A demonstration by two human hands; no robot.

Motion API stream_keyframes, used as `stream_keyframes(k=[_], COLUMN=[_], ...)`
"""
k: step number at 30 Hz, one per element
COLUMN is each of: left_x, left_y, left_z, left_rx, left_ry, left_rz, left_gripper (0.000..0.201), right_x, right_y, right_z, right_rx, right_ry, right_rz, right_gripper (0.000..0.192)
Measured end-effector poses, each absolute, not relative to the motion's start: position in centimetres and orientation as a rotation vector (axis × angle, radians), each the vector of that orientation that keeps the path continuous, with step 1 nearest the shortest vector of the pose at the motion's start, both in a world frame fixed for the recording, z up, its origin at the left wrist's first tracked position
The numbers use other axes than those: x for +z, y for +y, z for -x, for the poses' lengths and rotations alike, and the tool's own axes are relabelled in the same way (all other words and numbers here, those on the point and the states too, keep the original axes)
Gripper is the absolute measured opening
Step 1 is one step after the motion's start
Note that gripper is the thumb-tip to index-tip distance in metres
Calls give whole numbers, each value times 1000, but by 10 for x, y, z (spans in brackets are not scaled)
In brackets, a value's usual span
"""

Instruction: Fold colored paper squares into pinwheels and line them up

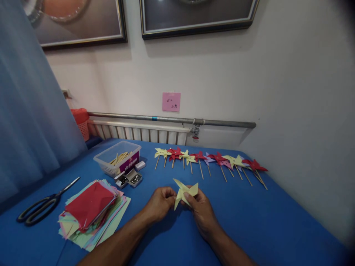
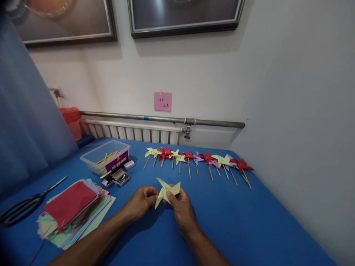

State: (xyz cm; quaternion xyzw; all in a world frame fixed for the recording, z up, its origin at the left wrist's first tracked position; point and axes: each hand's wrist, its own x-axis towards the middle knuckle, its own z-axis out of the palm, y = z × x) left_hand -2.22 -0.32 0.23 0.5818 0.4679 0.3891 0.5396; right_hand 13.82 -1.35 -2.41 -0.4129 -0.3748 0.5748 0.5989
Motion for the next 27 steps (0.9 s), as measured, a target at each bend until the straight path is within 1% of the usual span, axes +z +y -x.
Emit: stream_keyframes(k=[8, 19, 27], left_x=[-1, 1, 1], left_y=[-1, -5, -4], left_z=[22, 22, 22], left_rx=[892, 891, 899], left_ry=[1120, 1107, 1133], left_rz=[-1358, -1410, -1429], left_gripper=[9, 9, 11], right_x=[-29, -25, -24], right_y=[-11, -13, -15], right_z=[-138, -138, -137], right_rx=[1329, 1338, 1357], right_ry=[-876, -866, -868], right_rz=[929, 950, 918], right_gripper=[48, 51, 47])
